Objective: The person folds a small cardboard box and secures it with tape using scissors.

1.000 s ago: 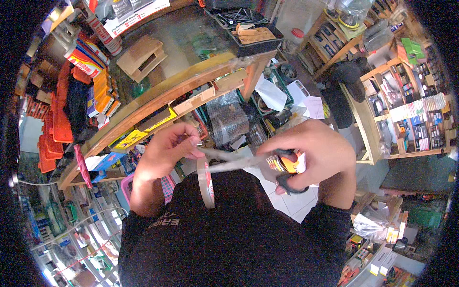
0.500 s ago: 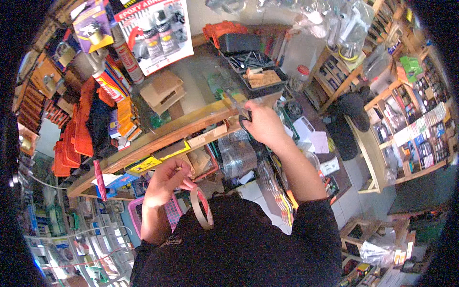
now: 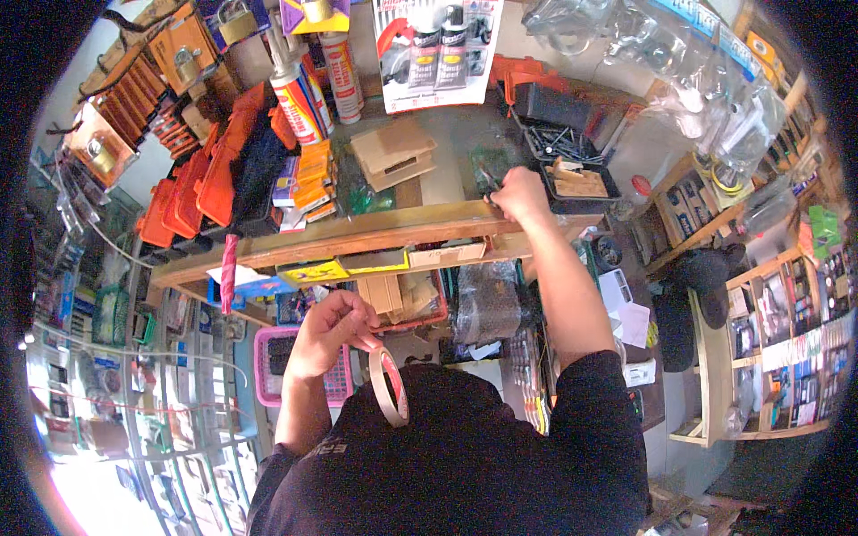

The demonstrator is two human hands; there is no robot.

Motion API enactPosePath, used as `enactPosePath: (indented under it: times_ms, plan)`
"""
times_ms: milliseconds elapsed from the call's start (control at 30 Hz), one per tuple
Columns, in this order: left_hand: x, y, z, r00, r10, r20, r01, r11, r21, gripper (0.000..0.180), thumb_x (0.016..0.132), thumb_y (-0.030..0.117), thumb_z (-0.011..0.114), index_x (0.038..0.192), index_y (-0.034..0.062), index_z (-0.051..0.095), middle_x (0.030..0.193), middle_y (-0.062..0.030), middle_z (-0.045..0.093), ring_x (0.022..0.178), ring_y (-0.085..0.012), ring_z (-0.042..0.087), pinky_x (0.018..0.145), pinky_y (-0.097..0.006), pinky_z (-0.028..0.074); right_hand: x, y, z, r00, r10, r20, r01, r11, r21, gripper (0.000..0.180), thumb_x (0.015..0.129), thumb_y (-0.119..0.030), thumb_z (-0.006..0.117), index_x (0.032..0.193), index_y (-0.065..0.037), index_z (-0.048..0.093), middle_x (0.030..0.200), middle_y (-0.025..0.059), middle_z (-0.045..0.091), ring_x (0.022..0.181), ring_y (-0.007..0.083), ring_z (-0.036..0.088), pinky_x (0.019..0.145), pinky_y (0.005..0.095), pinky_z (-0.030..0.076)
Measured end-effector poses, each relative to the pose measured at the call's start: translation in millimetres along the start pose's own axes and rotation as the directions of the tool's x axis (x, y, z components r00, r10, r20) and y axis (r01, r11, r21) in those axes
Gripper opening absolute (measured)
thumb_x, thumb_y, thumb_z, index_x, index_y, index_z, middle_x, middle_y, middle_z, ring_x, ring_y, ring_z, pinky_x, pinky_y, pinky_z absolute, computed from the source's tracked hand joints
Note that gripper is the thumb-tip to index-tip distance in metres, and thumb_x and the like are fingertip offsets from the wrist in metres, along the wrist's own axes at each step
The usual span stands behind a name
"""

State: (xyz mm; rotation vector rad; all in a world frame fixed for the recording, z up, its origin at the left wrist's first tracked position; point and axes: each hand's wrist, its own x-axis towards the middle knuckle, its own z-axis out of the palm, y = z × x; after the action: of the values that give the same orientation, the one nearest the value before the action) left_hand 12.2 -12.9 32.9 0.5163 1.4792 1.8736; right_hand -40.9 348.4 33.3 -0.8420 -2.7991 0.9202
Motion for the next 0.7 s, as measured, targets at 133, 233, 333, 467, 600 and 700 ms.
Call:
enactPosePath:
  times_ms: [133, 233, 333, 467, 600, 700]
  plan:
    - [2, -3, 1, 1.0, 0.02, -0.01, -0.02, 1.0, 0.012, 0.013, 0.095, 0.01, 0.046, 0.101, -0.0011, 0.048, 0.092, -0.0106, 0.06, 0.073, -0.017, 0.065, 0.065, -0.026, 0.055, -9, 13, -1, 0.997, -0.057, -0.05, 0.061, 0.993, 0.096, 0.023, 0.075, -0.018, 0.07, 0.078, 0.003, 0.063, 0.063, 0.0152, 0.064, 0.054, 0.0244, 0.063, 0.054, 0.0339, 0.051]
    - [5, -7, 2, 1.0, 0.007, -0.022, -0.006, 1.0, 0.029, 0.015, 0.095, 0.013, 0.046, 0.101, -0.0012, 0.048, 0.092, -0.011, 0.061, 0.073, -0.0166, 0.065, 0.065, -0.026, 0.054, -13, 26, 9, 0.971, -0.18, -0.155, 0.183, 0.983, 0.009, 0.021, 0.076, -0.017, 0.068, 0.085, 0.001, 0.063, 0.08, 0.0158, 0.066, 0.077, 0.0321, 0.064, 0.071, 0.0363, 0.05]
    - [9, -12, 6, 0.998, -0.003, -0.058, 0.004, 1.0, 0.018, 0.015, 0.095, 0.014, 0.046, 0.101, -0.0007, 0.048, 0.092, -0.0111, 0.061, 0.072, -0.0162, 0.064, 0.064, -0.026, 0.054, -44, 22, 20, 0.855, -0.411, -0.317, 0.443, 0.896, 0.035, 0.022, 0.078, -0.02, 0.068, 0.089, -0.001, 0.064, 0.082, 0.0114, 0.066, 0.076, 0.0249, 0.064, 0.07, 0.0343, 0.049]
    - [10, -24, 6, 0.99, 0.011, -0.141, -0.01, 1.0, 0.009, 0.016, 0.096, 0.015, 0.046, 0.1, 0.0002, 0.047, 0.09, -0.0107, 0.062, 0.07, -0.0158, 0.064, 0.061, -0.026, 0.053, -156, 2, 29, 0.78, -0.544, 0.309, 0.261, 0.731, 0.63, 0.018, 0.082, -0.022, 0.067, 0.09, -0.007, 0.063, 0.08, 0.0012, 0.061, 0.073, 0.0089, 0.057, 0.062, 0.0253, 0.046]
    - [12, -41, 7, 0.98, -0.03, -0.195, 0.03, 1.0, -0.003, 0.015, 0.096, 0.016, 0.045, 0.099, 0.0014, 0.047, 0.088, -0.0107, 0.062, 0.068, -0.0157, 0.063, 0.059, -0.026, 0.053, -222, -18, 39, 0.447, -0.741, 0.501, 0.285, 0.649, 0.706, 0.031, 0.079, -0.026, 0.071, 0.1, -0.006, 0.06, 0.098, 0.0077, 0.056, 0.071, 0.0163, 0.057, 0.063, 0.0294, 0.047]
    - [15, -42, 8, 0.972, -0.059, -0.227, 0.061, 0.998, 0.001, 0.015, 0.096, 0.017, 0.045, 0.098, 0.0021, 0.047, 0.087, -0.0109, 0.062, 0.067, -0.0153, 0.063, 0.055, -0.026, 0.052, -230, -16, 55, 0.452, -0.785, 0.423, 0.267, 0.571, 0.776, 0.025, 0.082, -0.024, 0.067, 0.094, -0.004, 0.059, 0.087, 0.0081, 0.058, 0.075, 0.0193, 0.058, 0.07, 0.0316, 0.046]
